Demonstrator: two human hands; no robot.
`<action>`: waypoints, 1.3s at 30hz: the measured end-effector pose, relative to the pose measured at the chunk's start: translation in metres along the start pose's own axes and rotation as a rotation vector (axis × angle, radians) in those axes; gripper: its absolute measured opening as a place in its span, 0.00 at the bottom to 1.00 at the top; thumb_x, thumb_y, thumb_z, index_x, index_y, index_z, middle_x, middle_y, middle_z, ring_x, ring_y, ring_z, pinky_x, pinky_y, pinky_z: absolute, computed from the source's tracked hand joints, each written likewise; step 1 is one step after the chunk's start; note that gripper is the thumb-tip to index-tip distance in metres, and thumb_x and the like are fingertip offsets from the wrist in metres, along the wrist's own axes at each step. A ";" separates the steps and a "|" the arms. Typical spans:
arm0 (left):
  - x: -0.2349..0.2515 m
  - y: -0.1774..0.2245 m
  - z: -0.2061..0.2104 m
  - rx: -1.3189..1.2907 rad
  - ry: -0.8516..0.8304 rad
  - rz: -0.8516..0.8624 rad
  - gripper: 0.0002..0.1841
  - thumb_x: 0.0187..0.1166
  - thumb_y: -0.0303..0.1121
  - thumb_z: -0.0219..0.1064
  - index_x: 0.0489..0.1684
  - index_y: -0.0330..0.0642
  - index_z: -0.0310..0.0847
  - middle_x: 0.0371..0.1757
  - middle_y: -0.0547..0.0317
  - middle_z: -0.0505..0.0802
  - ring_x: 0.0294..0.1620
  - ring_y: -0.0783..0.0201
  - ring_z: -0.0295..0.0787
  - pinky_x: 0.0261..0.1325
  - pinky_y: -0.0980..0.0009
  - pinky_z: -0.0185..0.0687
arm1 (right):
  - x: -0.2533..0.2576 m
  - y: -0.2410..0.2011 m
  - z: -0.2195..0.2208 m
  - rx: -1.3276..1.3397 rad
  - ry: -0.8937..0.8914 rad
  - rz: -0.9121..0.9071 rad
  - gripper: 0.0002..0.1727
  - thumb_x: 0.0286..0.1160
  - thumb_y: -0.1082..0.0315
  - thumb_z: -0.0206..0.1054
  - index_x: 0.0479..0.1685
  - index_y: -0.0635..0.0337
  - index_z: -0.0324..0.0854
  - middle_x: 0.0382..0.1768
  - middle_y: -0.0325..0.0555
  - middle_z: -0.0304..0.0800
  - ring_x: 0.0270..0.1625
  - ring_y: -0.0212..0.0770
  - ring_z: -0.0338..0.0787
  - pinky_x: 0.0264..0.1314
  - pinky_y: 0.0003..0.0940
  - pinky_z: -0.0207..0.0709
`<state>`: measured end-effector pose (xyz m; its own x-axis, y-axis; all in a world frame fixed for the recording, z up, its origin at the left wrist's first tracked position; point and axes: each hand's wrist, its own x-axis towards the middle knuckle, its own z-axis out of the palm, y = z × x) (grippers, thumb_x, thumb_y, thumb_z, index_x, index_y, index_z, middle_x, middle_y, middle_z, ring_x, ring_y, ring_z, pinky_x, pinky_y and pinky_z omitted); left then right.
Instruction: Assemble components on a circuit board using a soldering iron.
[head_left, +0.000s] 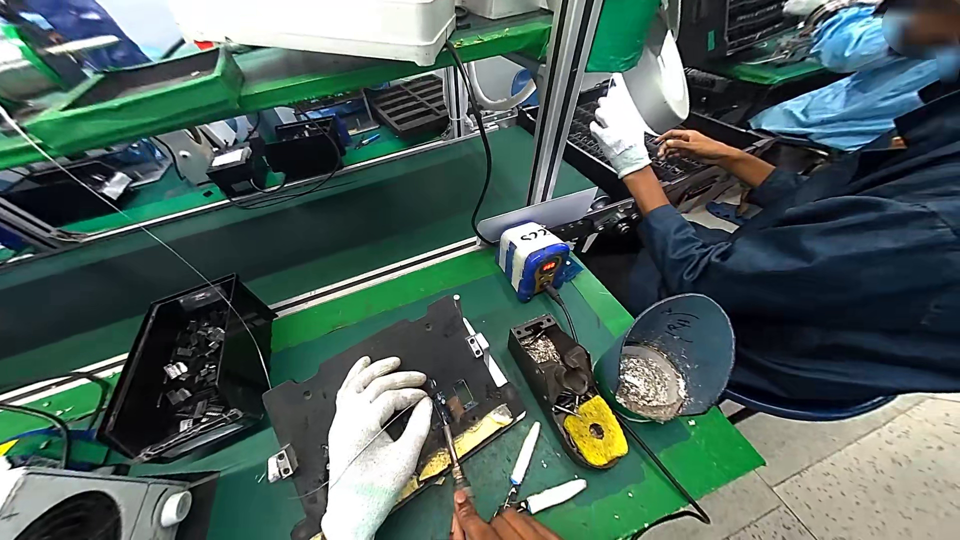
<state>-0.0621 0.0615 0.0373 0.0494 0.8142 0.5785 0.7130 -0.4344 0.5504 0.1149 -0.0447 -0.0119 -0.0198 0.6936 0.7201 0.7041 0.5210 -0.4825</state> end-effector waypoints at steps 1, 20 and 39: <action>0.000 0.000 0.000 -0.004 0.001 0.001 0.08 0.73 0.45 0.70 0.30 0.61 0.95 0.49 0.77 0.98 0.73 0.62 0.85 0.92 0.51 0.56 | 0.001 0.000 0.001 -0.005 0.004 0.004 0.12 0.74 0.62 0.72 0.47 0.57 0.96 0.13 0.38 0.79 0.17 0.37 0.77 0.21 0.30 0.69; 0.000 -0.002 -0.002 0.023 -0.048 0.042 0.08 0.73 0.46 0.70 0.30 0.62 0.96 0.50 0.77 0.97 0.75 0.61 0.83 0.92 0.50 0.54 | 0.001 -0.001 0.003 -0.001 0.010 0.007 0.11 0.75 0.62 0.72 0.47 0.56 0.96 0.13 0.38 0.78 0.17 0.36 0.76 0.20 0.30 0.69; 0.001 -0.002 -0.002 0.068 -0.123 0.070 0.10 0.73 0.48 0.69 0.29 0.65 0.97 0.54 0.79 0.97 0.79 0.58 0.79 0.92 0.45 0.48 | -0.002 -0.003 -0.001 0.008 -0.003 0.020 0.12 0.75 0.62 0.71 0.48 0.56 0.96 0.14 0.39 0.79 0.17 0.37 0.77 0.21 0.31 0.70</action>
<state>-0.0646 0.0622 0.0375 0.1831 0.8258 0.5335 0.7506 -0.4678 0.4666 0.1140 -0.0483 -0.0114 -0.0073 0.7054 0.7088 0.6986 0.5107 -0.5012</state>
